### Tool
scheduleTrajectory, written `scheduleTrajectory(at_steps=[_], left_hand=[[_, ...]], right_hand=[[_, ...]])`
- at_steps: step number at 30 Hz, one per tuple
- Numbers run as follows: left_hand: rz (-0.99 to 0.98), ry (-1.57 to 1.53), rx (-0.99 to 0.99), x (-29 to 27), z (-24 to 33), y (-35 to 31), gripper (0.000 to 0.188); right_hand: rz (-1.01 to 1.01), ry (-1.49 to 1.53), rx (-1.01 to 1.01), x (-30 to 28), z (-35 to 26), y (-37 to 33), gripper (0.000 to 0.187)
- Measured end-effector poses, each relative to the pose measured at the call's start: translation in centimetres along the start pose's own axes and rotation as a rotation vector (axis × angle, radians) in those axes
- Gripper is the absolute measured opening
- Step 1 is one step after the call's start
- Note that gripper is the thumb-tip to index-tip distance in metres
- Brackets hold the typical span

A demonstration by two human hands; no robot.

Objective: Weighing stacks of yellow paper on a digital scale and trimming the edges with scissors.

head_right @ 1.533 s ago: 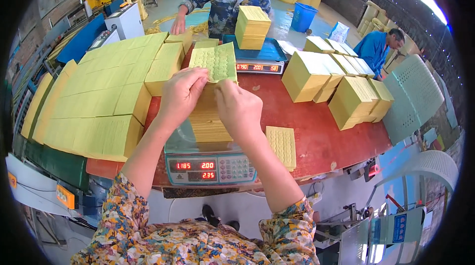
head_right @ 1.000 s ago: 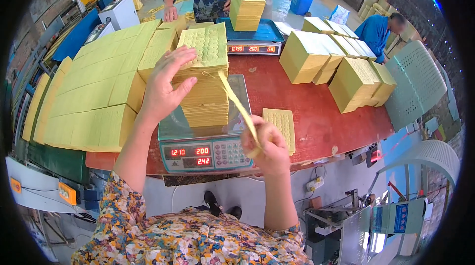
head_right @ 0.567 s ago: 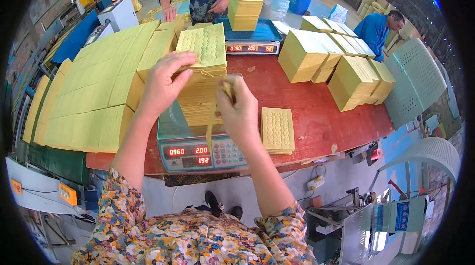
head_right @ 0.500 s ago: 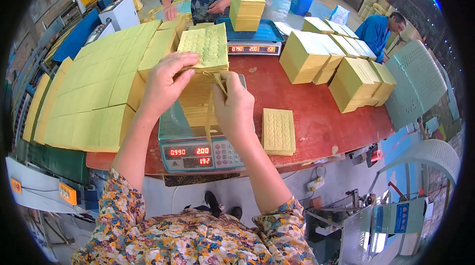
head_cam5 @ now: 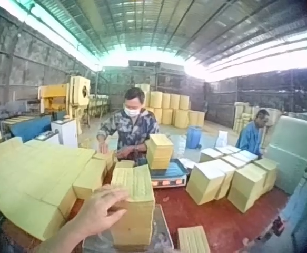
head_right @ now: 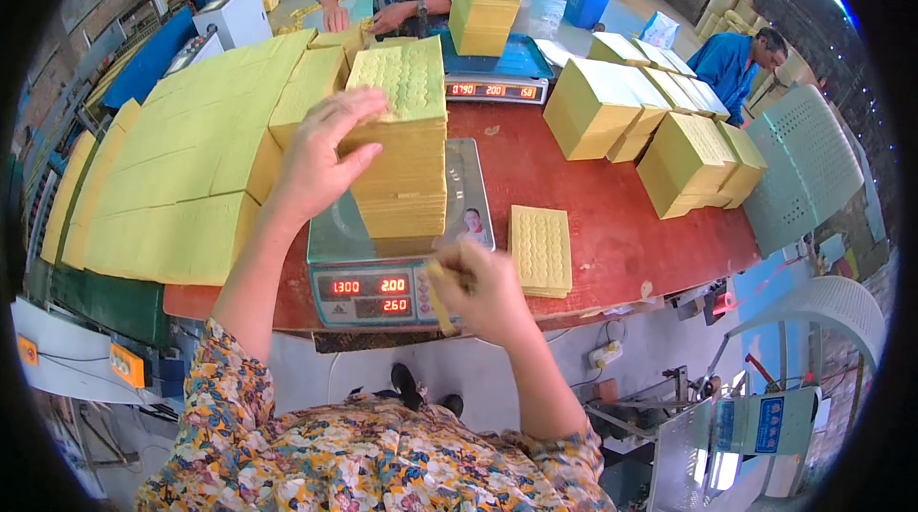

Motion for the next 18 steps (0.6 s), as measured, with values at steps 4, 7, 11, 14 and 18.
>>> scheduleTrajectory(at_steps=[4, 7, 11, 14, 18], left_hand=[[-0.071, 0.270, 0.105, 0.6, 1.6, -1.0, 0.082], [-0.112, 0.365, 0.079, 1.5, 1.3, -1.9, 0.096], [-0.118, 0.451, 0.084, 1.8, 1.4, -2.1, 0.103], [-0.135, 0.475, 0.103, 2.2, 1.3, -1.4, 0.107], [-0.165, 0.510, 0.120, 1.7, 1.6, -1.2, 0.107]], right_hand=[[-0.394, -0.282, 0.634, 0.2, 12.3, -13.2, 0.022], [-0.466, -0.689, 0.365, 0.6, 20.1, -22.4, 0.042], [-0.118, -0.345, 0.261, 1.9, 12.0, -14.9, 0.032], [0.076, -0.057, 0.116, 2.7, 8.6, -8.3, 0.017], [0.211, 0.329, 0.215, 3.5, 4.4, -0.4, 0.016]])
Point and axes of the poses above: each hand's wrist, its own y-axis towards the middle knuckle, its own x-axis out of the palm, z = x × y, the point moved 1 cm from there along y, towards the middle knuckle, and after that the axes turned 2 degrees about z, right-handed, at the moved point
